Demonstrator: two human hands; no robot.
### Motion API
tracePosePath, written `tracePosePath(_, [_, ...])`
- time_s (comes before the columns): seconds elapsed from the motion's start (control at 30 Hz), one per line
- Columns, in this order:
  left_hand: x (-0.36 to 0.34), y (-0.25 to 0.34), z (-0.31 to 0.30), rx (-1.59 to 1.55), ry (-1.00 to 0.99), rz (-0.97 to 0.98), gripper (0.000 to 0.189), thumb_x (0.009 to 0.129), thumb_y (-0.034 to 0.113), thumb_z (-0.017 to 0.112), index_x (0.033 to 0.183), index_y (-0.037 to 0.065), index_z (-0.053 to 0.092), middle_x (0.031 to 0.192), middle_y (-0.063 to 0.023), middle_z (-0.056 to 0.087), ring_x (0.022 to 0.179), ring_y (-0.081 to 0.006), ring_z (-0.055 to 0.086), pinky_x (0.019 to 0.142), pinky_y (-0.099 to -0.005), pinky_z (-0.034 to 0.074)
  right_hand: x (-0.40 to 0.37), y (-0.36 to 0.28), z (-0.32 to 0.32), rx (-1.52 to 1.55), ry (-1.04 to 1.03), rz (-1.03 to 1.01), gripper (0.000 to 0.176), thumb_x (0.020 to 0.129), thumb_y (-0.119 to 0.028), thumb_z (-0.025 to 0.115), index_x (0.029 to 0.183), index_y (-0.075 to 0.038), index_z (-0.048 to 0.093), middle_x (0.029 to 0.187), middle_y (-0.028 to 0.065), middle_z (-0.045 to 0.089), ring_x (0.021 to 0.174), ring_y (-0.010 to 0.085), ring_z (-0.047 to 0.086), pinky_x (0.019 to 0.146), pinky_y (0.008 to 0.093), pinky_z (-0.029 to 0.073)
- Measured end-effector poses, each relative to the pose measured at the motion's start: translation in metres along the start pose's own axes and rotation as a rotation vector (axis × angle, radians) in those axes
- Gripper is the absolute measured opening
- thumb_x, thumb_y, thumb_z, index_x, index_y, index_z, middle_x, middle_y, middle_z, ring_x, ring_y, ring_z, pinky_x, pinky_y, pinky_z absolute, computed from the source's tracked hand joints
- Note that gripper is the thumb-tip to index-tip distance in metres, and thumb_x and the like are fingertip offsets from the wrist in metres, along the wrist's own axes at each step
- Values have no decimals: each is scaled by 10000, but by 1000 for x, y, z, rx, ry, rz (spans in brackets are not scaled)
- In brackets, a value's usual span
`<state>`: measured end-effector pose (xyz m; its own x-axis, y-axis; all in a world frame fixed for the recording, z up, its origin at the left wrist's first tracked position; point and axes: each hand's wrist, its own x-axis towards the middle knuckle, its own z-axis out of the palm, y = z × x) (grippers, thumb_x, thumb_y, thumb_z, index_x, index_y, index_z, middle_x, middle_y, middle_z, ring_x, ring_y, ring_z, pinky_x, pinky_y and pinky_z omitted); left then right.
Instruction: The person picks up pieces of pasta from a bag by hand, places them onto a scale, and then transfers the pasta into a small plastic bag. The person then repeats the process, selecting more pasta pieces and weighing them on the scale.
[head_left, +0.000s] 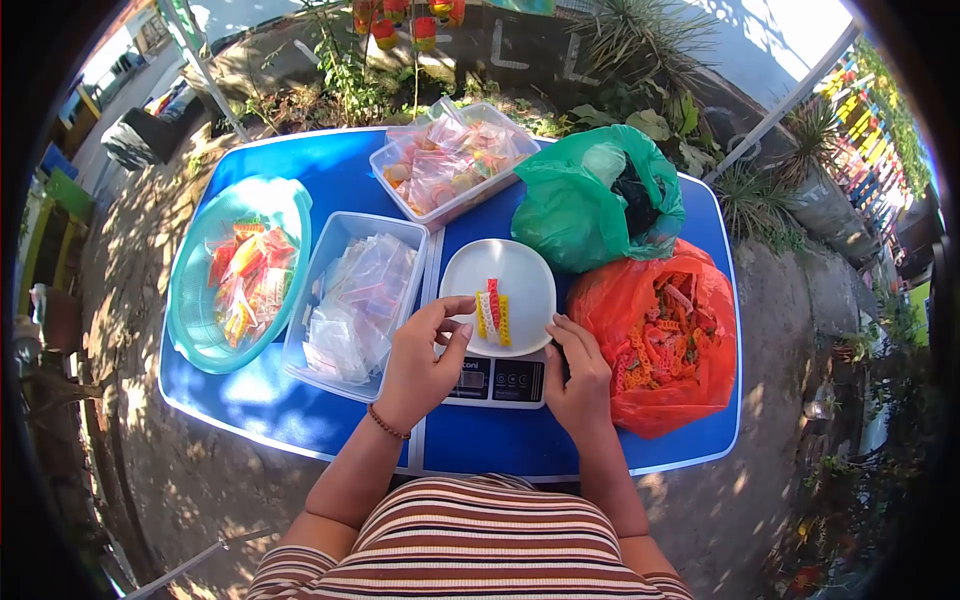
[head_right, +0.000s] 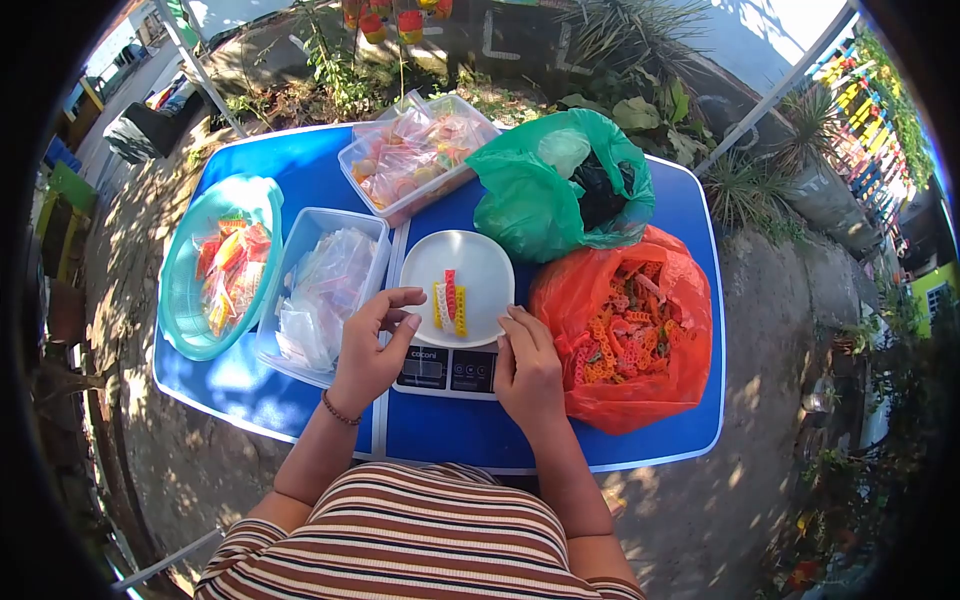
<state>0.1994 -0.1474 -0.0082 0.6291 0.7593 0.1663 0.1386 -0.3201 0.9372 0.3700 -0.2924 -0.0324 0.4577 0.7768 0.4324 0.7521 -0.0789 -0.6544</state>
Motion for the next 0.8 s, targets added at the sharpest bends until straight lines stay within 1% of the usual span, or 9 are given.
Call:
tracePosePath(0.1, [-1,3,1,-52,4,-2,290,958,-17,630,1247,-4,653,1163,-106,739,904,-116,694,809,-263,542,-14,-17,-7,52,-17,-32,282,903,51,631,1183,55,666,1256,261,641,1152,416,653,995,450,536])
tracePosePath(0.3, [-2,4,4,-154,-4,0,289,973,-23,612,1261,-16,628,1177,-111,727,927,-107,683,854,-255,545,-24,-21,-5,43,59,14,284,902,22,657,1185,41,670,1294,275,620,1197,398,640,981,415,541])
tracePosePath(0.4, [-3,3,3,-173,-10,-6,295,977,-27,603,1271,-20,618,1188,-118,721,944,-113,685,874,-259,549,-27,-20,2,68,134,6,254,904,21,652,1156,33,684,1134,236,678,1019,331,710,825,358,577])
tracePosePath(0.5, [-6,2,0,-159,-19,-13,299,978,-27,599,1277,-19,614,1191,-121,719,958,-117,687,889,-261,548,-40,-22,-8,-8,-97,127,249,871,28,652,1113,18,712,879,159,687,738,269,700,646,340,556])
tracePosePath(0.6, [-7,2,-1,-186,-24,-31,296,982,-26,593,1277,-18,613,1192,-123,718,960,-118,687,895,-263,545,-57,-7,4,-114,-62,-47,312,814,15,664,1116,-6,739,693,97,617,538,248,606,524,354,504])
tracePosePath(0.7, [-7,1,1,-190,-34,-40,291,984,-25,592,1274,-22,612,1191,-122,716,965,-118,686,901,-266,545,-66,-4,6,-193,-150,-5,395,772,-20,675,1161,-22,744,688,91,615,549,258,615,534,365,519])
tracePosePath(0.8, [-6,2,2,-214,-36,-38,290,984,-25,593,1274,-25,610,1189,-119,715,971,-119,687,904,-267,544,-68,-3,11,-223,-169,6,425,770,-38,677,1190,-36,743,684,87,611,543,248,618,520,366,517])
